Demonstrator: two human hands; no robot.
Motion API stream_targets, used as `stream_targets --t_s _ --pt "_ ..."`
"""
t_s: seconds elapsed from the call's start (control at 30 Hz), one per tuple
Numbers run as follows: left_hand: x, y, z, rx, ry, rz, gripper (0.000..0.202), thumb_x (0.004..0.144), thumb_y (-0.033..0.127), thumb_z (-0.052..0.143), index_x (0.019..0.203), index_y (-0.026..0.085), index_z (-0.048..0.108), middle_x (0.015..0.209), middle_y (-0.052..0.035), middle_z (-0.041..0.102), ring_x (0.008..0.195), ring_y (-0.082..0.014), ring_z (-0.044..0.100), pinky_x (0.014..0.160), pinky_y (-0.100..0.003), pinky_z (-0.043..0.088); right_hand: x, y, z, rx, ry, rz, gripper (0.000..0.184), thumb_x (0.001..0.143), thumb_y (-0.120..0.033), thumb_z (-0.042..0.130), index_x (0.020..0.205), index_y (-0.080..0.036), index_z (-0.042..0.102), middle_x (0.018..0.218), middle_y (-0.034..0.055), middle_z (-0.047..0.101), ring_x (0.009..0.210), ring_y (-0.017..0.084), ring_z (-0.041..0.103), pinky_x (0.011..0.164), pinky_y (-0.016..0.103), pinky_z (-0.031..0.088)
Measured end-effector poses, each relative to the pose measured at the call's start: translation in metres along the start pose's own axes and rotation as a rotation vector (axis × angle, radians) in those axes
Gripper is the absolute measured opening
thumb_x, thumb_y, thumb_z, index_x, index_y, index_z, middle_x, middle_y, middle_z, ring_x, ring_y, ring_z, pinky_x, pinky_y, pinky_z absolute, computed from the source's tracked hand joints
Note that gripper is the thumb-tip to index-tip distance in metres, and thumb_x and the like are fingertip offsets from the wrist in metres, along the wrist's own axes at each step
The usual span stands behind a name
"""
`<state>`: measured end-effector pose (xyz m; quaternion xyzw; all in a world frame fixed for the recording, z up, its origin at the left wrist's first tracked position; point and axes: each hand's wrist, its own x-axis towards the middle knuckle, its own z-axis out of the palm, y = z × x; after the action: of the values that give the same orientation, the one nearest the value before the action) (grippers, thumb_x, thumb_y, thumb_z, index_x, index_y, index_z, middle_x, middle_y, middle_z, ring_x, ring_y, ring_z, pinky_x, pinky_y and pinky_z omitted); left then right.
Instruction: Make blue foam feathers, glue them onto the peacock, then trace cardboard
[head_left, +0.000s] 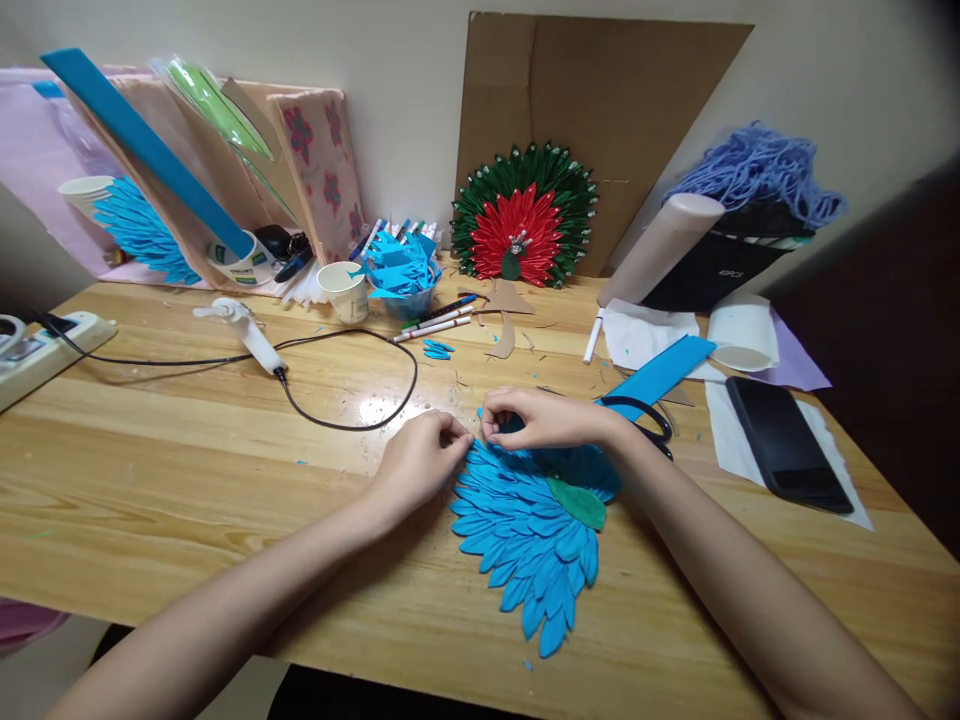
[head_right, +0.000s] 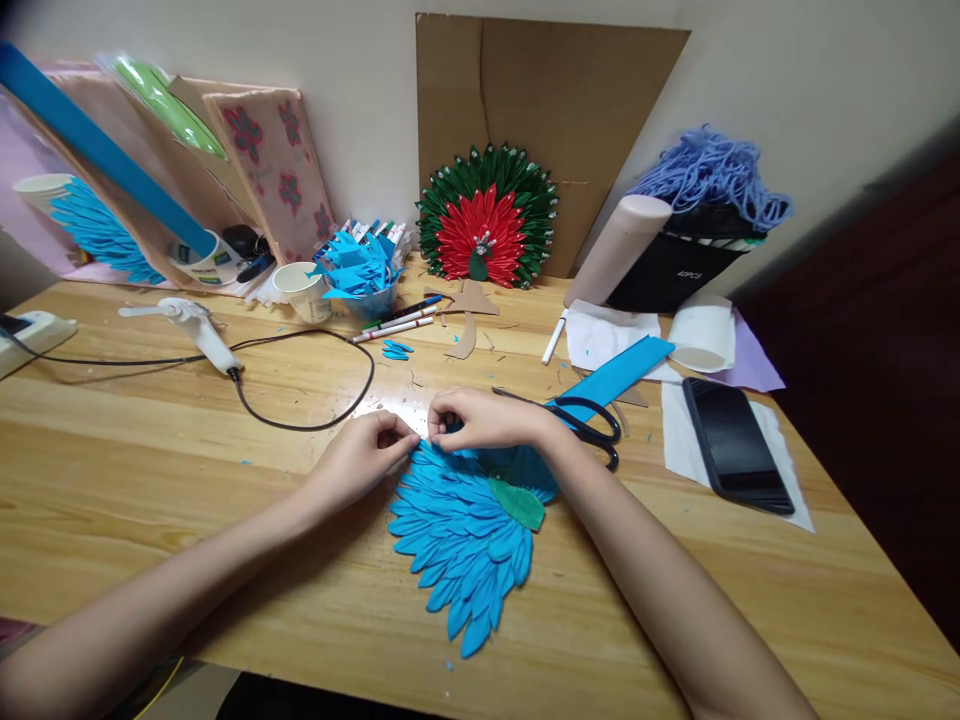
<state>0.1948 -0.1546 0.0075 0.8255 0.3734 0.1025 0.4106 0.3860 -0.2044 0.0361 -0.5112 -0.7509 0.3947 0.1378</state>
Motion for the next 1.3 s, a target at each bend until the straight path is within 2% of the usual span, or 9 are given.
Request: stream_targets --t_s 0.33,0.57,0.83,1.07,1.3 --pt "-0.0025 0.0025 -0.0012 0.024 -0.024 0.013 0.018 0.077 0.03 0.052 0.073 0.018 0.065 0.077 -0.0051 0.067 0.071 -0.0178 0.059 0.065 -0.028 0.042 0.001 0.0004 0.0025 -0.021 0.026 -0.02 0.01 0.072 -0.015 0.057 0.082 -0.016 0.058 0.086 0.003 0.06 0.082 0.015 0.052 0.073 0.026 0.042" --pt "-0.0021 0.0028 -0.0005 0.032 -0.018 0.02 0.017 0.076 0.029 0.052 0.072 0.018 0.064 0.076 -0.0047 0.067 0.069 -0.0171 0.058 0.061 -0.027 0.04 0.0009 -0.0013 0.0054 -0.019 0.034 0.059 0.019 0.071 -0.019 0.06 0.089 -0.018 0.053 0.089 0.0032 0.059 0.08 0.015 0.053 0.069 0.026 0.041" --pt "-0.0037 0.0037 0.0003 0.058 0.002 0.042 0.016 0.077 0.029 0.052 0.072 0.018 0.063 0.075 -0.0039 0.066 0.069 -0.0167 0.058 0.062 -0.027 0.04 0.0024 -0.0008 0.0076 -0.037 0.035 0.079 0.017 0.073 -0.021 0.06 0.088 -0.018 0.052 0.088 0.0033 0.058 0.08 0.016 0.052 0.069 0.026 0.04" --pt "-0.0077 0.0086 -0.0011 0.213 0.02 0.035 0.02 0.081 0.032 0.047 0.068 0.019 0.056 0.071 -0.0028 0.061 0.064 -0.0157 0.053 0.054 -0.026 0.031 0.0022 -0.0003 0.0053 0.012 0.017 0.084 0.015 0.075 -0.024 0.061 0.085 -0.018 0.051 0.088 0.0036 0.058 0.082 0.016 0.052 0.07 0.026 0.04" --pt "-0.0076 0.0101 0.0017 0.303 0.017 0.043 0.023 0.085 0.034 0.043 0.073 0.019 0.055 0.076 -0.0044 0.061 0.067 -0.0176 0.053 0.057 -0.028 0.032 0.0035 0.0014 0.0057 0.004 0.018 0.074 0.016 0.075 -0.024 0.061 0.086 -0.018 0.051 0.088 0.0035 0.057 0.082 0.016 0.052 0.071 0.027 0.04"
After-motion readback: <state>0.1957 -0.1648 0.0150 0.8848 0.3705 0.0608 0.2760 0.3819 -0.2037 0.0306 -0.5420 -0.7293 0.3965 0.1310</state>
